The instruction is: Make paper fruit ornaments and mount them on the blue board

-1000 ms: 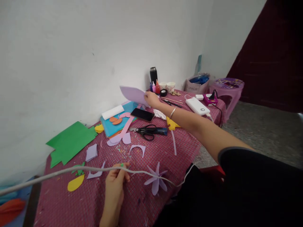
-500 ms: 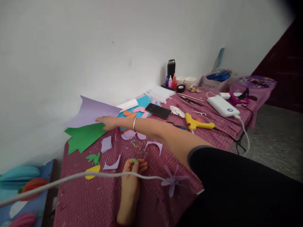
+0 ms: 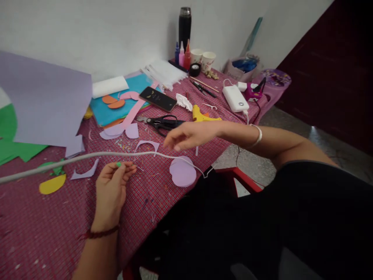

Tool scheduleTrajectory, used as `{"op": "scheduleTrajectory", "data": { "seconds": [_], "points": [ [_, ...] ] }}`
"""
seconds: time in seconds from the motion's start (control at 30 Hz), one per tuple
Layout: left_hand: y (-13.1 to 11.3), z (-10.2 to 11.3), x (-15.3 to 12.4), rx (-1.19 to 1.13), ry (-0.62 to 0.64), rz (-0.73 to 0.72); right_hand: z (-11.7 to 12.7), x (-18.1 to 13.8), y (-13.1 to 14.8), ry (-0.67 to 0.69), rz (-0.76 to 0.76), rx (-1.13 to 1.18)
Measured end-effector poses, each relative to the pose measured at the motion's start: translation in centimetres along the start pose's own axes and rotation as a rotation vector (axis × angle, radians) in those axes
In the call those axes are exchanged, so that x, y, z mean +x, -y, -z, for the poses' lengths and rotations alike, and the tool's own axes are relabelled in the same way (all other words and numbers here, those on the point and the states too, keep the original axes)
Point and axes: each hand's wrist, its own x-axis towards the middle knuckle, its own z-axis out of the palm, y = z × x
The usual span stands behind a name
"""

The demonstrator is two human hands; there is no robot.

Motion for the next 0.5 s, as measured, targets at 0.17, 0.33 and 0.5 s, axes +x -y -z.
{"op": "scheduleTrajectory", "data": {
  "seconds": [0.17,0.33,0.5],
  "points": [
    [-2.3,-2.5,-7.5,0.591,0.318,-0.319,-4.0,-4.4,-1.8,-0.023,-0.089,0.028],
    [-2.3,-6.6,-12.2,0.939,0.592,-0.756,-5.3,-4.6,-2.8,-0.090,-0.051,-0.069],
    [-0.6,-8.8,-10.5,1.117,0.474,-0.883,-5.7,-4.8,-2.5,-0.098,-0.038,-0.123]
  ]
}}
